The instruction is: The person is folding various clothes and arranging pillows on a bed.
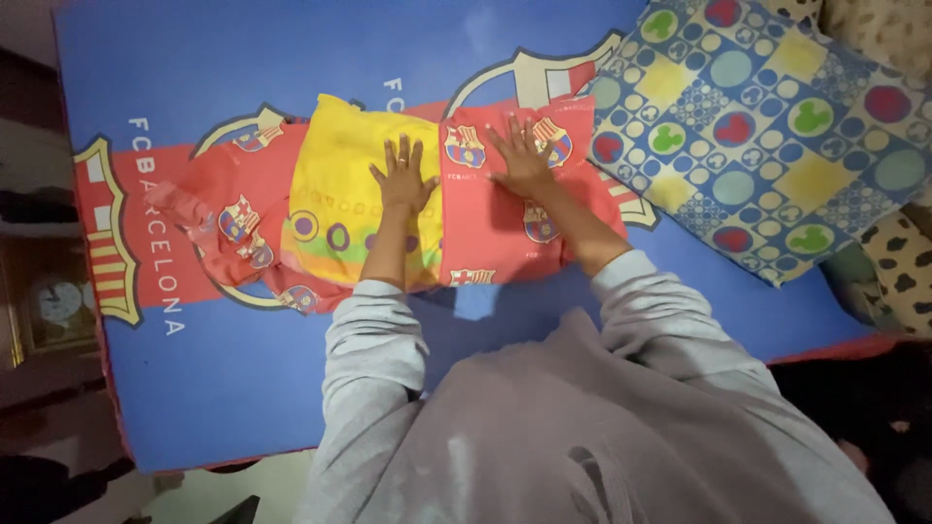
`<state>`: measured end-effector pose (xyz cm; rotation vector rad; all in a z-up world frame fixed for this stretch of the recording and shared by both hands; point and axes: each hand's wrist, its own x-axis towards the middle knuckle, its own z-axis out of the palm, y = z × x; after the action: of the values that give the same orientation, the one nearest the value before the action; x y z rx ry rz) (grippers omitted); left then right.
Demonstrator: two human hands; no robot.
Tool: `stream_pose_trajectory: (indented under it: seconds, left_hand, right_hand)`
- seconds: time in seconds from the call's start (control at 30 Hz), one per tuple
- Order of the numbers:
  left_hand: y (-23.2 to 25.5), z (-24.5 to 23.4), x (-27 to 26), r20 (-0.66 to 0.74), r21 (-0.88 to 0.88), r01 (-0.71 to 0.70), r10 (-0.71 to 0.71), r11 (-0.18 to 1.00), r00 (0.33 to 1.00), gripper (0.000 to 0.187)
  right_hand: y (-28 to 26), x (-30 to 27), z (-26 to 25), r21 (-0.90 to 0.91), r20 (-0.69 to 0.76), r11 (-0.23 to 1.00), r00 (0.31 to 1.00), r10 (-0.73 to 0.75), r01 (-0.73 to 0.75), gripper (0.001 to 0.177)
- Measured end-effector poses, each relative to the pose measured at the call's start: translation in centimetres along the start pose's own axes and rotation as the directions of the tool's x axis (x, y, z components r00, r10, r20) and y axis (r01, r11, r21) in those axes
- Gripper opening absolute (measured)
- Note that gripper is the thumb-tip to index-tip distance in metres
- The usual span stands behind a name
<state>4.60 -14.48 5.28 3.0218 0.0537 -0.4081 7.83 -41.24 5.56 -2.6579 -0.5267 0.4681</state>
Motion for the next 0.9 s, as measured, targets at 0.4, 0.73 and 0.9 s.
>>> stream_pose_trajectory:
  seconds: [0.4,0.73,0.9]
  left_hand:
    - [-9.2,16.1,6.5,0.061,-0.027,0.101,-0.099,0.995,0.993,0.044]
    - [-5.6,8.2,1.1,0.235,-0.045,0.189,-0.173,0.981,0.956,0.052]
    - [-6.9,5.2,-0.1,0.081,-0.106,0.346,-0.339,0.932,0.937,0.027]
  right_hand:
    - [7.7,5.5,10.9,-0.071,-0.158,0.985,0.974,-0.165,0.155,0.067]
    - [7.6,3.2,9.4,0.096,-0.262,0.976,0.951,-0.163,0.194,0.065]
    - [10.4,0.5,6.4,-0.047,-0.426,0.955,0.858,-0.285,0.294,0.057]
